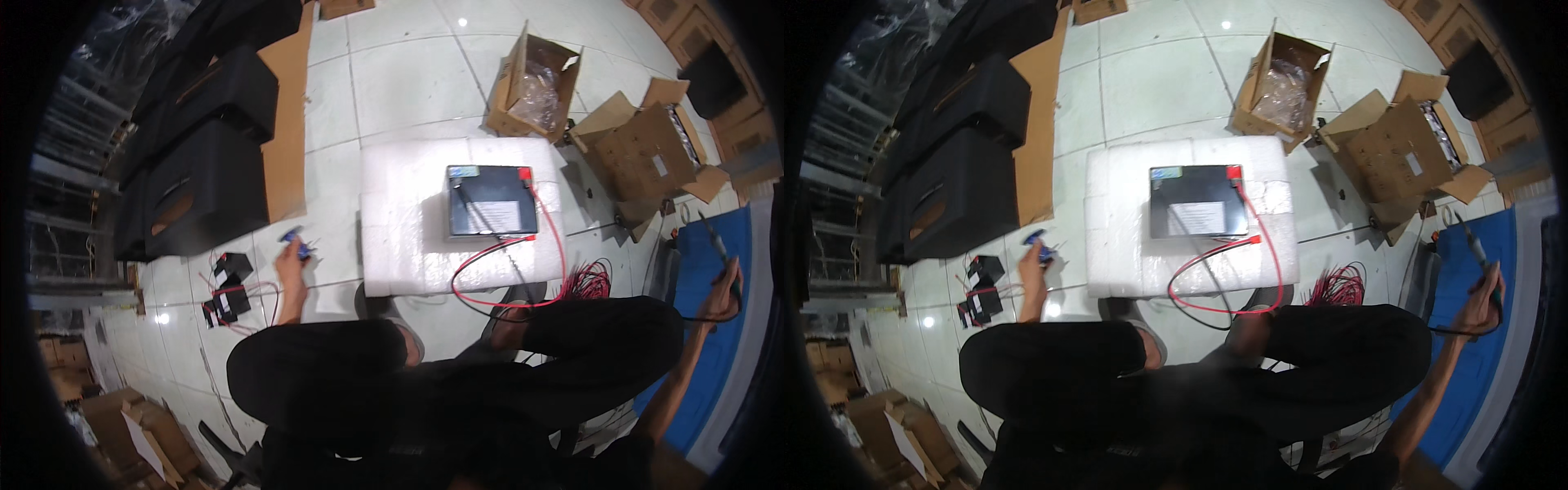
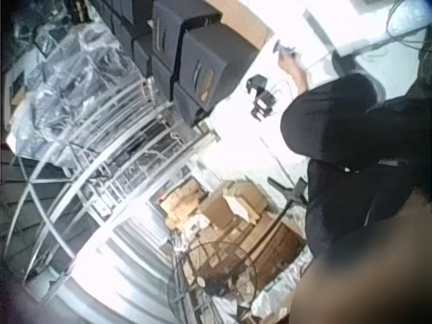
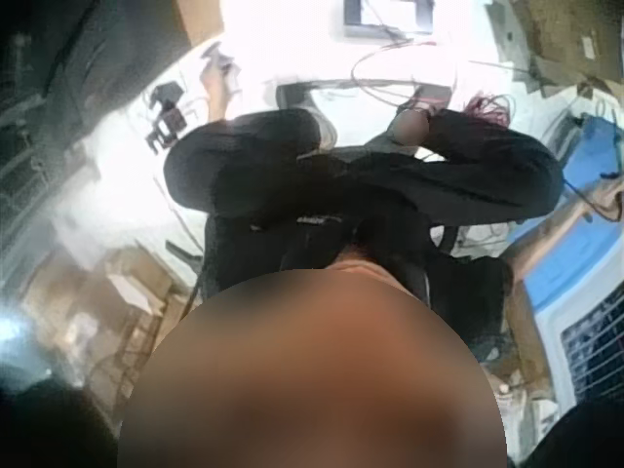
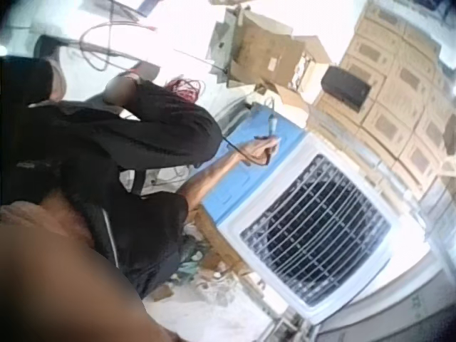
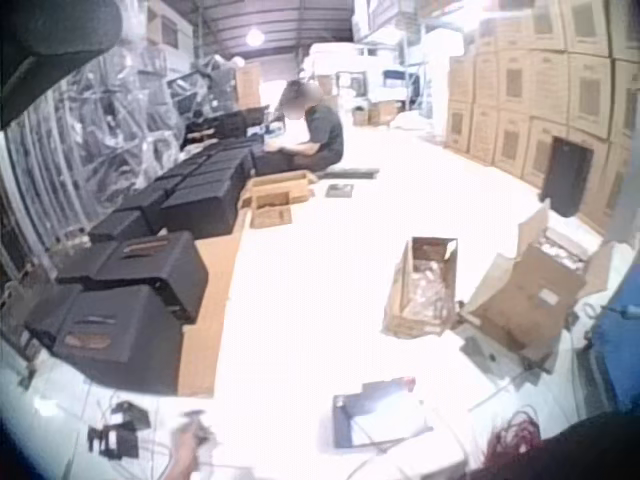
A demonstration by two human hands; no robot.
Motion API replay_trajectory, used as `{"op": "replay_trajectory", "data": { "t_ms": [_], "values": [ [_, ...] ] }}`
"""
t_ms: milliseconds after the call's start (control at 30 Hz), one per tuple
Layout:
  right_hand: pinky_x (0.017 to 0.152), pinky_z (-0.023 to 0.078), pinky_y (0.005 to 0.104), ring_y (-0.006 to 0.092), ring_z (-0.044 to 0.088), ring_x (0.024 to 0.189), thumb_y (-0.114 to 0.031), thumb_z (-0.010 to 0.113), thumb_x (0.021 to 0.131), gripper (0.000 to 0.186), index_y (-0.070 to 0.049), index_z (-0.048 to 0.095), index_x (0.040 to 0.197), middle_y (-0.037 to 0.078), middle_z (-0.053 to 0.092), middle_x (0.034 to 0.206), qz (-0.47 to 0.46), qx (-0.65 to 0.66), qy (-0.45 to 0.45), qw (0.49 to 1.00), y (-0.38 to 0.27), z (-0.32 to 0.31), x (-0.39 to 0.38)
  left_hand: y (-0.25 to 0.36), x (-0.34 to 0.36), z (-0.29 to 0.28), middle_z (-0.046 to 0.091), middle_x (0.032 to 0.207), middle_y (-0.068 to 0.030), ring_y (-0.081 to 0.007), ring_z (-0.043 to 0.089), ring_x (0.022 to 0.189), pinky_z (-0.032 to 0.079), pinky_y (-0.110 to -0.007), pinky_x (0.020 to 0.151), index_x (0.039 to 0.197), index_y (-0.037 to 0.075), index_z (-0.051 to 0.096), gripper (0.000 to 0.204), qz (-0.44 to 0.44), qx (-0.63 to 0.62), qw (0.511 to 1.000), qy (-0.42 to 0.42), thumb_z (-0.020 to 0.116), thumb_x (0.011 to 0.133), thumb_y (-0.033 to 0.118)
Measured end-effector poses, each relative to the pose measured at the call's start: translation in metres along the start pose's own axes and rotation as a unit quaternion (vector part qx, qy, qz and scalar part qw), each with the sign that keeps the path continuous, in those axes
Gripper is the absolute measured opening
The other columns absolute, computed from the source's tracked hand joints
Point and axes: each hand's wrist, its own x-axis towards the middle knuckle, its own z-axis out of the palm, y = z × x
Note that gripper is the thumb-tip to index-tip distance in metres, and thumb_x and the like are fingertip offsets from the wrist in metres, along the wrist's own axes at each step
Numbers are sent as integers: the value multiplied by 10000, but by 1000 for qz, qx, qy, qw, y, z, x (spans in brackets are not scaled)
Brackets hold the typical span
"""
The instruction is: The person sits on the floor and uses a soldering iron and solder wire to attach red and black wires to small black electronic boxes. They repeatedly retrieve boxes from a nearby cardboard carton, solder the wires, and place the finished units on the floor.
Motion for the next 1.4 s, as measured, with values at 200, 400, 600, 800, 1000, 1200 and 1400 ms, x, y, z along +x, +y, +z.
{"op": "replay_trajectory", "data": {
  "t_ms": [200,400,600,800,1000,1200,1400],
  "values": [
    [532,417,211,76,529,649,-325,538,1029,427,-5,571,1310,26,585,864,62,258,-188,946,-97,69,20,225,-50,31,664,848,-34,-81,599,765,508,-256,769,975,-17,676,370,280,47,945,-162,613,990,347],
    [444,419,210,72,527,527,-415,569,981,401,-30,607,1088,7,582,710,270,445,-435,735,-191,134,-2,299,-122,119,657,845,-31,-75,594,767,510,-253,753,1072,-36,686,322,275,99,902,-319,628,969,263],
    [418,395,231,100,503,473,-366,522,993,335,-41,599,1022,22,567,652,367,461,-475,654,-202,149,-29,286,-136,177,641,831,-27,-81,565,732,501,-262,720,1083,-38,675,316,281,113,838,-454,660,944,245],
    [407,404,251,122,504,455,-342,492,1005,331,-26,586,1037,47,570,637,366,469,-499,630,-194,156,-38,286,-121,192,655,1065,-75,-153,590,914,488,-307,828,1168,6,663,292,421,166,704,-547,652,897,116],
    [400,406,248,124,511,451,-329,484,1010,324,-22,582,1039,48,567,629,366,457,-500,639,-192,158,-41,282,-112,200,669,1197,-114,-249,560,1171,429,-401,1035,1112,29,729,308,389,175,693,-581,768,823,128],
    [400,409,250,128,514,456,-326,492,1007,331,-12,590,1040,53,571,635,363,462,-497,638,-190,158,-41,283,-110,217,653,1260,-132,-279,530,1266,435,-426,1046,1123,67,740,311,427,159,649,-610,769,817,119],
    [396,424,256,138,532,456,-329,499,1001,353,8,599,1038,70,592,643,334,466,-506,644,-191,156,-40,282,-114,218,649,1269,-140,-286,523,1287,437,-447,1048,1114,92,750,312,419,173,647,-613,779,808,142]
  ]
}}
